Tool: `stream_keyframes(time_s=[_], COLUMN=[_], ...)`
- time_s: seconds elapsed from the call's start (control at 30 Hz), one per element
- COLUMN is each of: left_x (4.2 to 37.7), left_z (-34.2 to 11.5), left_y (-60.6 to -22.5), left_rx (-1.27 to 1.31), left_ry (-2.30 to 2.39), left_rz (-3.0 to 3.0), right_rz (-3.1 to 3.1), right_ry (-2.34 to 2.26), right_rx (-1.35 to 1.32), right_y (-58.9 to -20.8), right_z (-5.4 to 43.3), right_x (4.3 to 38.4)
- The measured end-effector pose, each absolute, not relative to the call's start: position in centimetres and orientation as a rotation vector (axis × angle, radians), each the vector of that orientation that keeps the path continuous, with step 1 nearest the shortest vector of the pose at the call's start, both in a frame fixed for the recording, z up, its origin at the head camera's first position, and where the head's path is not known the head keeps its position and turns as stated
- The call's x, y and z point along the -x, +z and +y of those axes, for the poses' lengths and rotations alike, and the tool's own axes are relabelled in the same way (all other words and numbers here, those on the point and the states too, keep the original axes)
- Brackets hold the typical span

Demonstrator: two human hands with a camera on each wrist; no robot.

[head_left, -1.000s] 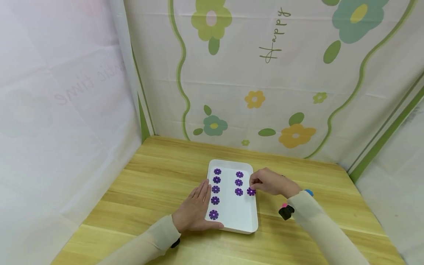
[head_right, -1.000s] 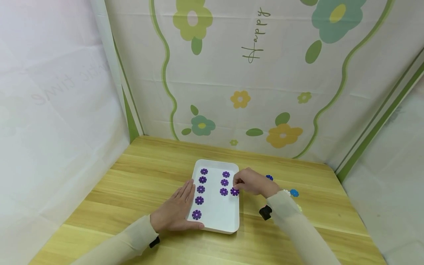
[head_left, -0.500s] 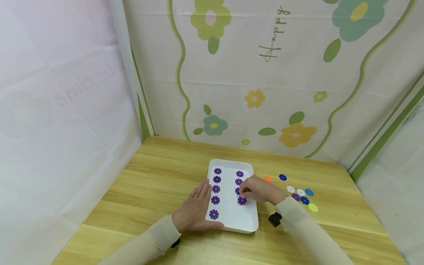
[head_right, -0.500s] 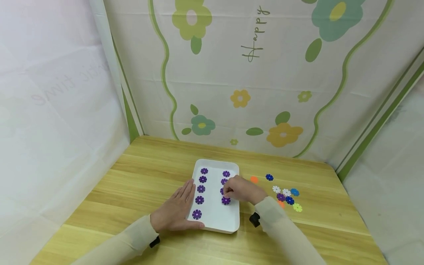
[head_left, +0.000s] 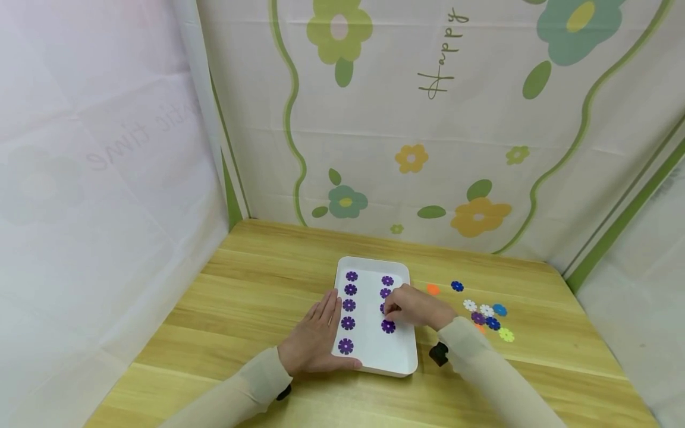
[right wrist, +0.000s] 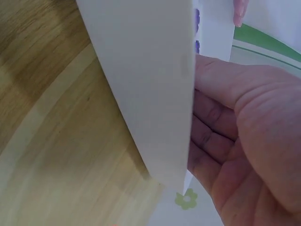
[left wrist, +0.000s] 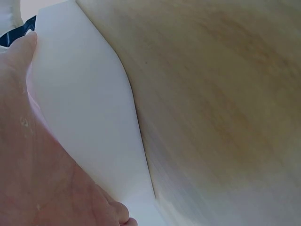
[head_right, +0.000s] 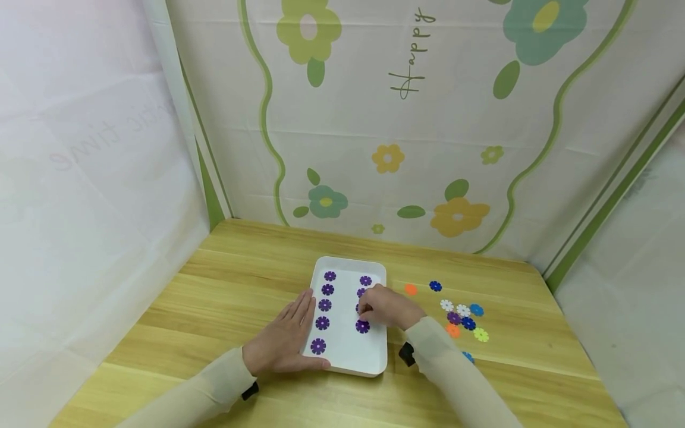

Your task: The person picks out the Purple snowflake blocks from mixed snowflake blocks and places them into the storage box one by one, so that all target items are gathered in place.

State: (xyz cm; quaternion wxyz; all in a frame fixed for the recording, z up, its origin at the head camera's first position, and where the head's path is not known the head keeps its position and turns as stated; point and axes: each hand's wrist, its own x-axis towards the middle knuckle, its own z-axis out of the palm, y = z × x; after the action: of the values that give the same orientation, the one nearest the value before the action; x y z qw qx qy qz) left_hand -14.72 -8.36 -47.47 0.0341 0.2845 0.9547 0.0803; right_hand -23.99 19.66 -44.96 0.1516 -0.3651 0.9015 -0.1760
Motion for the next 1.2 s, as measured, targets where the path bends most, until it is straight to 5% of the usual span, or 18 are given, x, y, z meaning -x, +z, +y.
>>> stream_keyframes(time_s=[0.6,1.2], left_x=[14.6,14.6], left_z=[-8.5,-8.5], left_y=[-47.4,-47.5], left_rx=[-0.904,-0.892], left_ry=[0.270,0.272], left_rz=[2.933,2.930], right_rz=[2.745,2.787], right_ry=[-0.422,-0.363], right_rx=[1.084,0.771], right_y=[-39.6,-42.3], right_z=[27.1,37.3], right_x=[23.7,22.3])
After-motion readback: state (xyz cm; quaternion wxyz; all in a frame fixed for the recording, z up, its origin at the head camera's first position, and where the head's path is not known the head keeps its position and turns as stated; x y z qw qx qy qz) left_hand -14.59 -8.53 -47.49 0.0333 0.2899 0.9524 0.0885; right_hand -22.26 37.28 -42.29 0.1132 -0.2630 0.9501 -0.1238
